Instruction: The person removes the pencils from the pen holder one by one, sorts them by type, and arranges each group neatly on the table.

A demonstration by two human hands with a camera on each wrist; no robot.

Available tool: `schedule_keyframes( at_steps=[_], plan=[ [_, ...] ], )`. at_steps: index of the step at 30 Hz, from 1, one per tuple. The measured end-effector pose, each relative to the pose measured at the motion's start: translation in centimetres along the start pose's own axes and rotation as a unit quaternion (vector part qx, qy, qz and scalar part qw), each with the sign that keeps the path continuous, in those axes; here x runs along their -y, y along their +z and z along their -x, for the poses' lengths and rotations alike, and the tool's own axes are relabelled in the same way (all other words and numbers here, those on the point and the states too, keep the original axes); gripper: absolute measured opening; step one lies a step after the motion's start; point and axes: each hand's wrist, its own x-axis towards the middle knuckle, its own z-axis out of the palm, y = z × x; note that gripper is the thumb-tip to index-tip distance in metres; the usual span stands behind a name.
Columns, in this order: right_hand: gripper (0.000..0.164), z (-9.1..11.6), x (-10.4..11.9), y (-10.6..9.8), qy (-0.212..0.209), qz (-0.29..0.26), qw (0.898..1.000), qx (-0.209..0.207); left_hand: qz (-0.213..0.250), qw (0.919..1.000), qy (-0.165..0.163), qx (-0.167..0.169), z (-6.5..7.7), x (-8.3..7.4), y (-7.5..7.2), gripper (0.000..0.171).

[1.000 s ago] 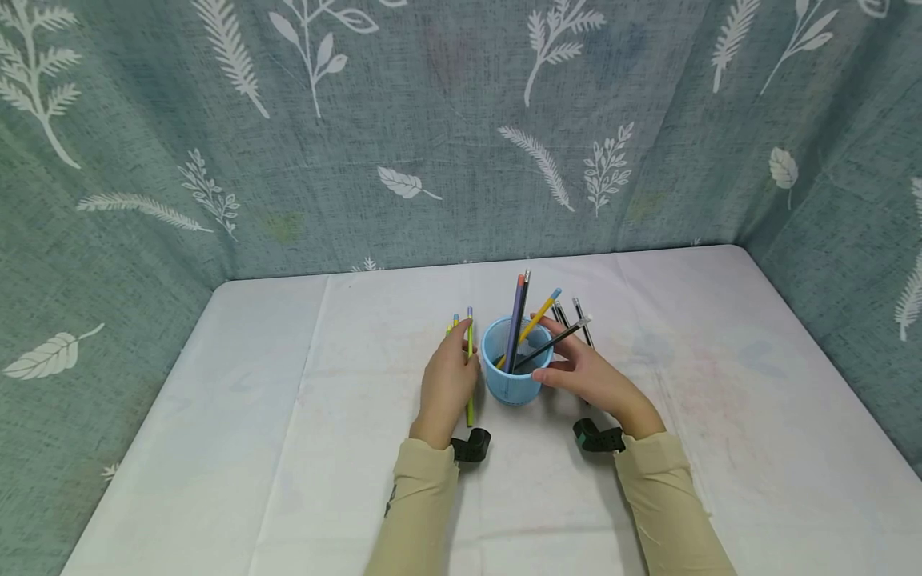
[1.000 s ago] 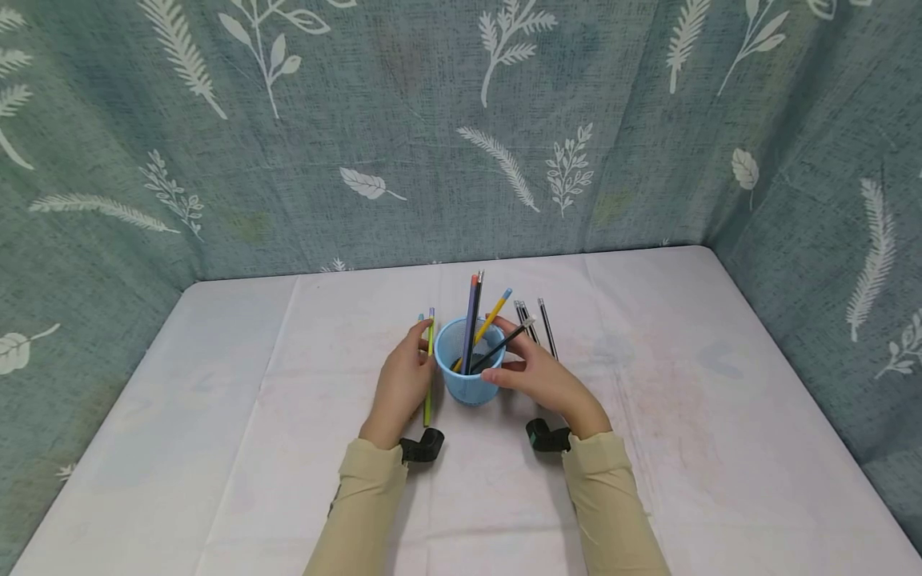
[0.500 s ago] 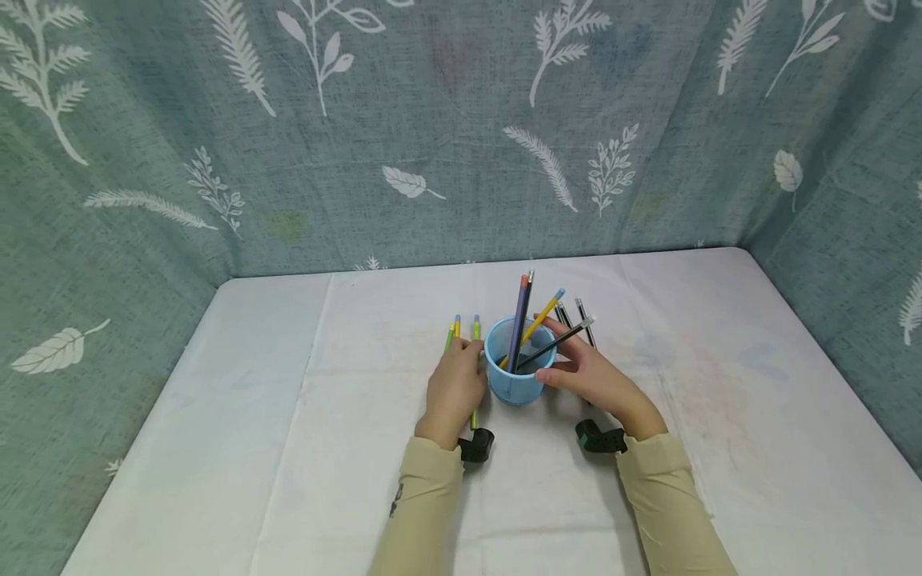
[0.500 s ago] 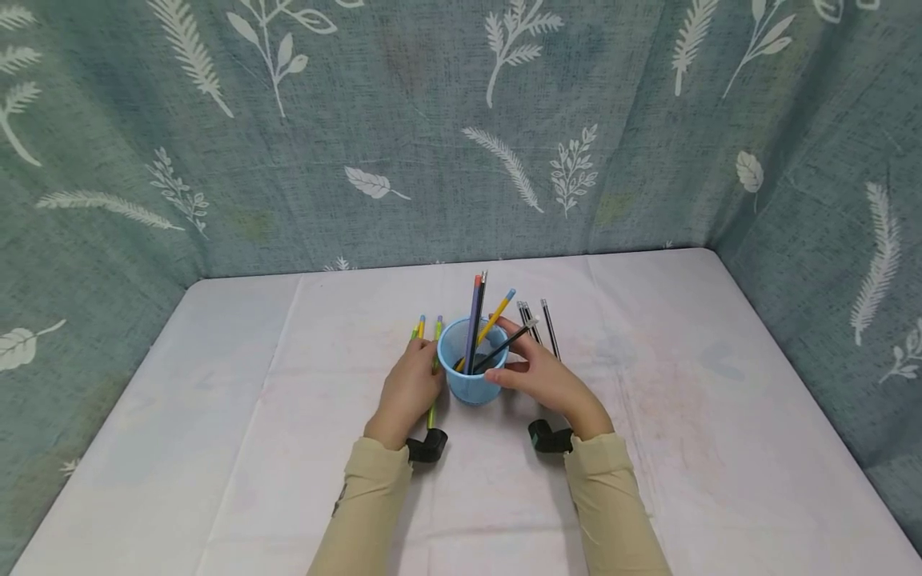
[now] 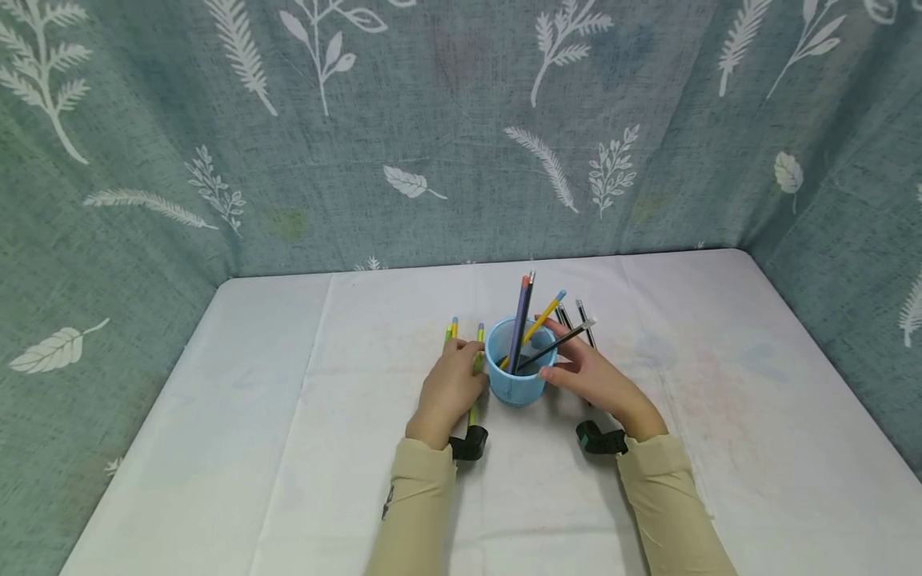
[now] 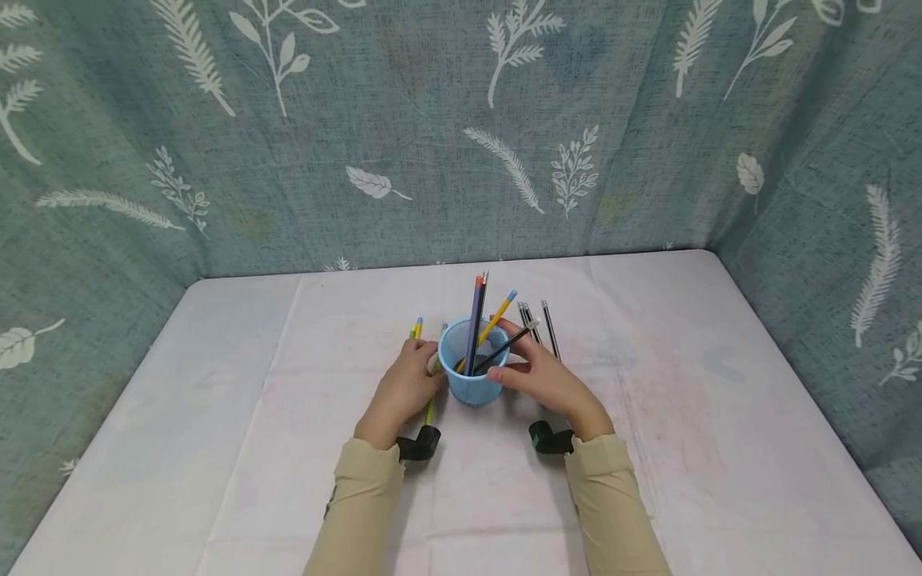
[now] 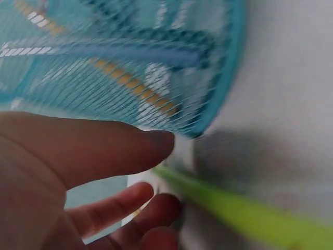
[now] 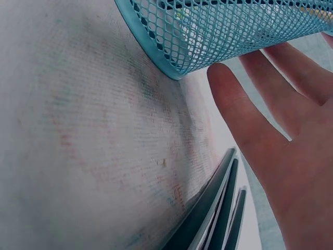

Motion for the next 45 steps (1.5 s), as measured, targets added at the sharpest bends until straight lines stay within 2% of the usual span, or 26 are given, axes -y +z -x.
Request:
schedule_keyframes(
  at_steps=[6,10,12,15,18,20,26,30,34,39,45],
  plan=[
    [0.053,-0.6,-1.8,-0.3,-0.023,0.015,0.999,-0.035,0.074,0.9968,0.008,-0.029,-0.2,1.0,-1.2,0.034],
    [0.049,-0.8,-2.6,-0.4,-0.035,0.031,0.996,-0.08,0.132,0.9906,0.001,-0.034,-0.3,1.3,-1.5,0.029],
    [0.049,-0.8,-2.7,-0.4,-0.04,0.043,0.993,-0.099,0.165,0.9859,0.01,-0.025,-0.3,1.1,-1.4,0.029],
    [0.046,-0.8,-2.8,-0.3,-0.047,0.058,0.99,-0.121,0.219,0.9747,0.042,-0.02,-0.3,0.5,-1.2,0.035],
    [0.041,-0.9,-2.7,-0.2,-0.056,0.061,0.988,-0.13,0.251,0.965,0.072,-0.024,-0.3,-0.4,-1.0,0.046],
    [0.04,-0.9,-2.5,-0.1,-0.056,0.063,0.987,-0.138,0.268,0.9593,0.087,-0.012,-0.2,-0.9,-0.9,0.051],
    [0.033,-0.3,-0.3,0.5,-0.077,0.064,0.98,-0.171,0.279,0.9496,0.122,0.075,0.0,-1.3,-0.4,0.053],
    [0.03,-0.4,0.2,0.8,-0.089,0.061,0.976,-0.188,0.288,0.9442,0.119,0.107,-0.1,-1.1,0.1,0.076],
    [0.031,-0.9,-1.0,0.7,-0.073,0.068,0.971,-0.218,0.302,0.9384,0.12,0.118,-0.1,-1.0,0.5,0.092],
    [0.034,-1.1,-1.7,0.5,-0.065,0.084,0.968,-0.228,0.302,0.9391,0.117,0.114,-0.1,-1.2,0.8,0.092],
    [0.031,-1.5,-1.9,0.6,-0.076,0.08,0.961,-0.253,0.298,0.9416,0.118,0.103,-0.3,-1.6,0.8,0.092]
  ],
)
